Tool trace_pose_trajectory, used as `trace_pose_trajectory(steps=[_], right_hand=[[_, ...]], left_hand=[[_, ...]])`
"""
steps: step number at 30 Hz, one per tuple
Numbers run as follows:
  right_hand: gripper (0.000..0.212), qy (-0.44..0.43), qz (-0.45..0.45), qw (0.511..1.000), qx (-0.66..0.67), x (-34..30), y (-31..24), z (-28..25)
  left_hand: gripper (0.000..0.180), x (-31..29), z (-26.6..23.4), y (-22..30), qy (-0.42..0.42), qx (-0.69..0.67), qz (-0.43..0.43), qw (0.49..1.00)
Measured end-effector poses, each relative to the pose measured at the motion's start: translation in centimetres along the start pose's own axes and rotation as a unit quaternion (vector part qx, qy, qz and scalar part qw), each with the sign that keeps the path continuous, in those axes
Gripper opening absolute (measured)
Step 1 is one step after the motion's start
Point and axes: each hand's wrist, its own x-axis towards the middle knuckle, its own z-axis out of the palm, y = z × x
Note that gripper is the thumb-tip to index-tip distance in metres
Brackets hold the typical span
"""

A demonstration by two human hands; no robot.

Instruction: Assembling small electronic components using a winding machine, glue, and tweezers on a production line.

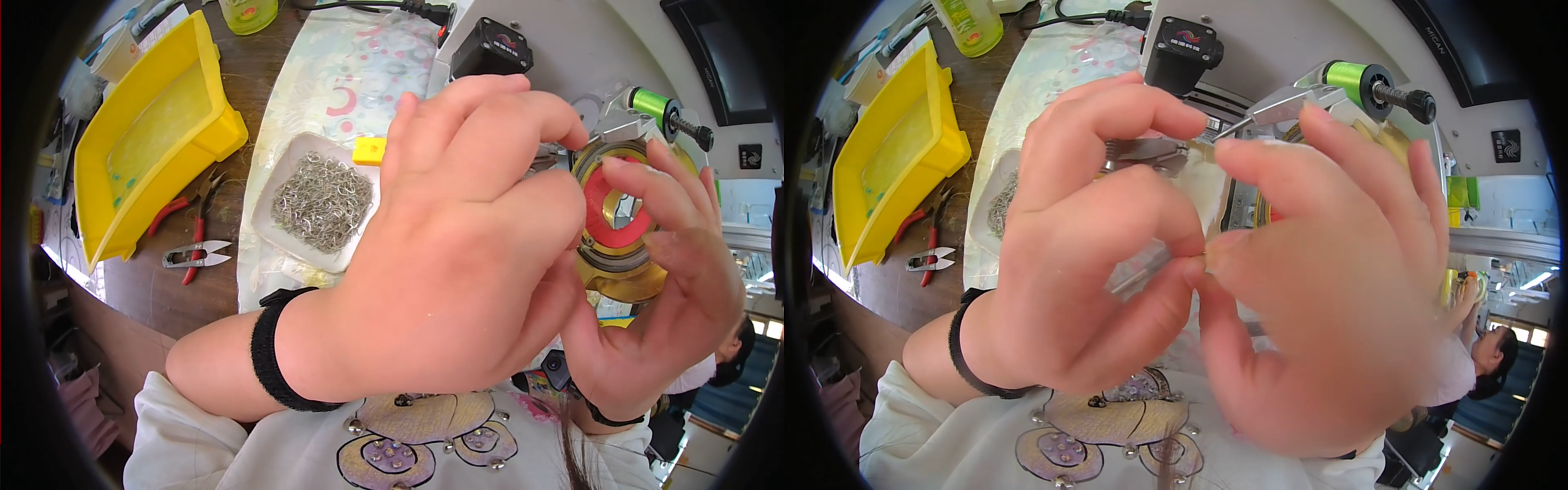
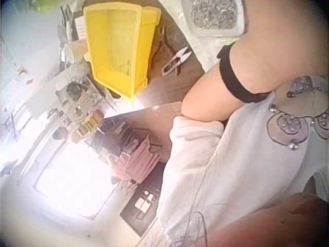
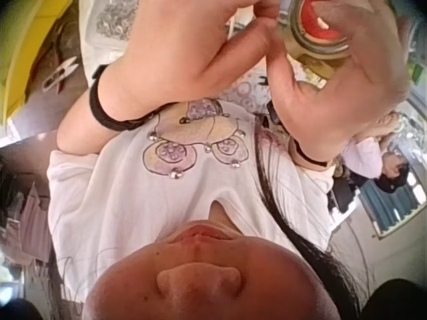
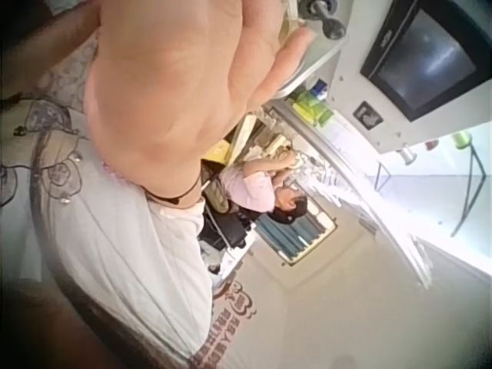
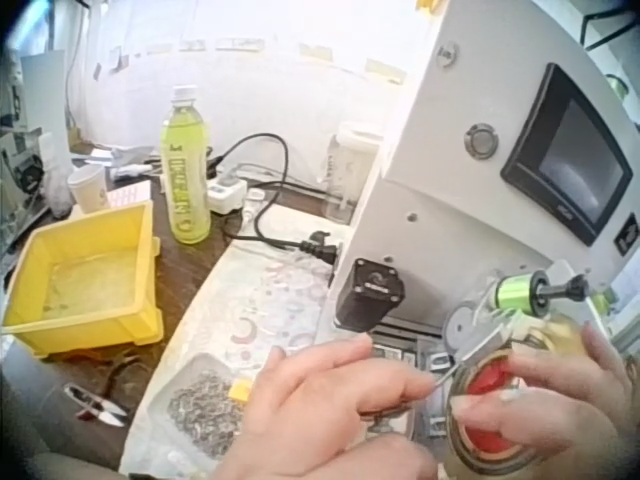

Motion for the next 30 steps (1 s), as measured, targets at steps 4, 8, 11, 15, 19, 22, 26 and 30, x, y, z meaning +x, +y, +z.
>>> trace_pose_trajectory(steps=[4, 8, 11, 15, 19, 22, 26, 30], right_hand=[[0.049, 0.028, 0.019, 0.999, 0.031, -0.8, 0.1, -0.6], [0.046, -0.077, 0.004, 0.991, -0.105, -0.9, 0.0, -0.9], [0.038, -0.044, 0.006, 0.997, -0.062, -0.9, 0.0, -0.8], [0.035, -0.025, 0.033, 0.998, -0.042, -0.9, -0.2, -1.0], [0.037, 0.027, -0.035, 0.998, -0.053, -1.4, 0.6, -0.3], [0.041, -0.009, -0.006, 1.000, -0.017, -1.3, 0.4, -1.7], [0.038, 0.032, 0.014, 0.999, 0.009, -4.6, 2.3, -4.2], [0.028, 0.172, 0.175, 0.961, 0.127, -8.0, 4.9, -3.2]], left_hand=[[0.017, 2.1, -1.5, 2.9, -0.081, -0.067, -0.238, 0.966], [0.016, 1.7, -1.4, 2.7, -0.080, -0.077, -0.236, 0.965], [0.016, 1.0, -0.6, -0.3, -0.038, -0.046, 0.008, 0.998], [0.017, 2.3, -1.6, 2.0, -0.109, -0.082, -0.198, 0.971], [0.019, 1.8, -1.6, 2.0, -0.092, -0.047, -0.141, 0.985], [0.018, 2.1, -1.5, 2.3, -0.066, -0.062, -0.198, 0.976], [0.018, 2.8, -0.8, 2.3, -0.063, -0.010, -0.213, 0.975], [0.016, 5.6, 0.2, 3.7, -0.111, 0.119, -0.205, 0.965]])
